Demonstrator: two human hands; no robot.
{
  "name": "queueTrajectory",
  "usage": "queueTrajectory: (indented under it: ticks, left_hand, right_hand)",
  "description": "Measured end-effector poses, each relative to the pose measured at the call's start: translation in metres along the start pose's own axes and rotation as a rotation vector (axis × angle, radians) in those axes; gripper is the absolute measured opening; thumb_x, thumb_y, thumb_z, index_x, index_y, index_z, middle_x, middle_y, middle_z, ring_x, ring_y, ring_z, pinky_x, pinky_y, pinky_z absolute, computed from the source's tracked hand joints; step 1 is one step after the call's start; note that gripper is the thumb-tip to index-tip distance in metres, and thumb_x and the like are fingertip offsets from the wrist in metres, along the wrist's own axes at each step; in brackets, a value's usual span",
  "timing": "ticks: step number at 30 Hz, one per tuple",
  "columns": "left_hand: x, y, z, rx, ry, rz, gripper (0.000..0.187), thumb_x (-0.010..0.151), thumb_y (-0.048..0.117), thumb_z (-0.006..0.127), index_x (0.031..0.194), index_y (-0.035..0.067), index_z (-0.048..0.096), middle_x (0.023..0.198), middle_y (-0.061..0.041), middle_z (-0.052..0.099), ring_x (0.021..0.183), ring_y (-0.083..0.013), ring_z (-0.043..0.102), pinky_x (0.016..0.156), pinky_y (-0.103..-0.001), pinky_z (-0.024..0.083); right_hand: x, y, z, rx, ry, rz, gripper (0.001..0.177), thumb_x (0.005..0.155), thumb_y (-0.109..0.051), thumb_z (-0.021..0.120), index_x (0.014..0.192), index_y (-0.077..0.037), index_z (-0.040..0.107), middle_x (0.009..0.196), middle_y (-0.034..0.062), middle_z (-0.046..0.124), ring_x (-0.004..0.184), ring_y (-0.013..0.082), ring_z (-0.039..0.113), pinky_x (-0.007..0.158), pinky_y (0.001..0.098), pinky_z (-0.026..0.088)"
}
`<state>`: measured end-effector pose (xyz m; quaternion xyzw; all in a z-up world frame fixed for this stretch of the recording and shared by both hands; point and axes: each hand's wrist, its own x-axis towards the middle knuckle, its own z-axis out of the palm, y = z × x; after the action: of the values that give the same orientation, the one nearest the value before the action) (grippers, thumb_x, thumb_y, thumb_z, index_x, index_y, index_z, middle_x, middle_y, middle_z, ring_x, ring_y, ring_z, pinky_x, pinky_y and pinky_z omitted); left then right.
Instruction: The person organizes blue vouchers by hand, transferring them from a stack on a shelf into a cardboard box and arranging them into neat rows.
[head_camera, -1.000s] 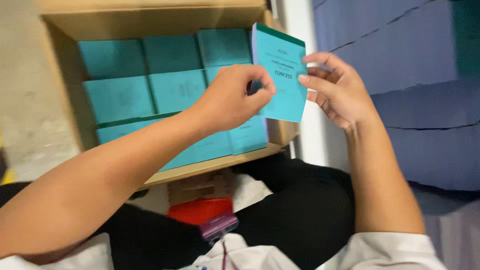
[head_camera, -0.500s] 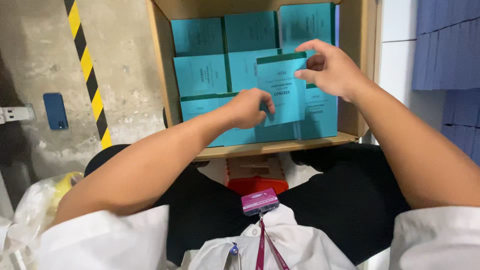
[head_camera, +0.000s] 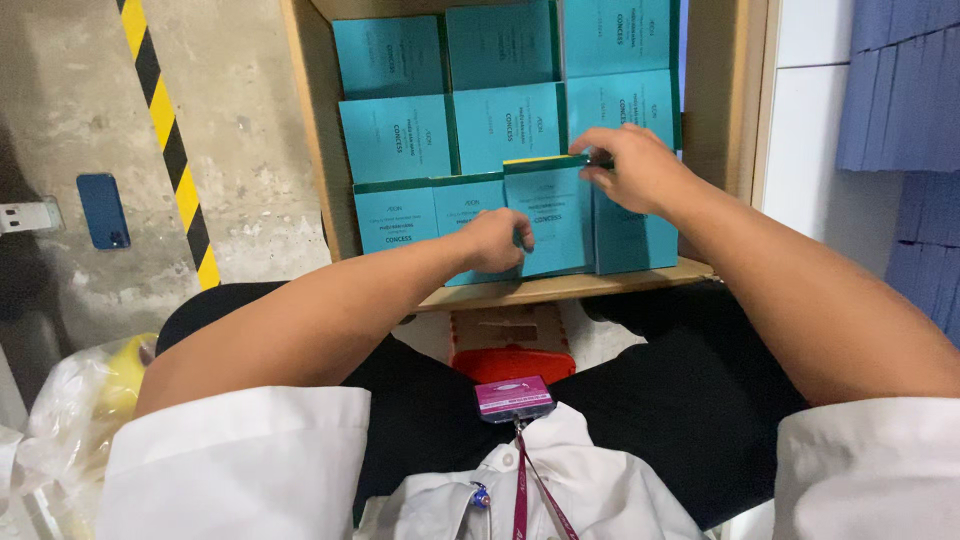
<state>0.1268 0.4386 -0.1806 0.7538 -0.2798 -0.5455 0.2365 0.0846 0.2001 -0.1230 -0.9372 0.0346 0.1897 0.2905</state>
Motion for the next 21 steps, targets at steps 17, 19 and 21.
queueTrajectory:
  ticks: [17, 19, 21]
  left_hand:
    - [0.0, 0.007, 0.002, 0.091, -0.045, -0.03, 0.033, 0.086, 0.023, 0.071, 0.116, 0.009, 0.071, 0.123, -0.018, 0.069, 0.127, -0.0327, 0.056, 0.107, -0.045, 0.047]
    - [0.001, 0.003, 0.006, 0.125, -0.045, 0.002, 0.036, 0.087, 0.024, 0.07, 0.119, 0.009, 0.069, 0.126, -0.017, 0.068, 0.13, -0.0344, 0.053, 0.108, -0.046, 0.046]
    - [0.001, 0.002, 0.007, 0.135, -0.057, 0.003, 0.04, 0.086, 0.024, 0.071, 0.122, 0.009, 0.066, 0.126, -0.017, 0.067, 0.13, -0.0341, 0.053, 0.107, -0.046, 0.047]
  right_hand:
    - [-0.008, -0.004, 0.003, -0.201, -0.189, 0.051, 0.056, 0.085, -0.004, 0.07, 0.139, -0.016, 0.06, 0.146, 0.0126, 0.054, 0.137, 0.0334, 0.045, 0.112, 0.0481, 0.038]
    - [-0.007, -0.005, 0.001, -0.216, -0.241, 0.082, 0.062, 0.085, -0.003, 0.069, 0.144, -0.016, 0.055, 0.147, 0.0123, 0.054, 0.138, 0.0327, 0.045, 0.113, 0.0492, 0.037]
    - [-0.005, -0.005, -0.001, -0.233, -0.249, 0.105, 0.067, 0.085, 0.0, 0.067, 0.148, -0.014, 0.05, 0.146, 0.0148, 0.053, 0.137, 0.0346, 0.046, 0.112, 0.0496, 0.037]
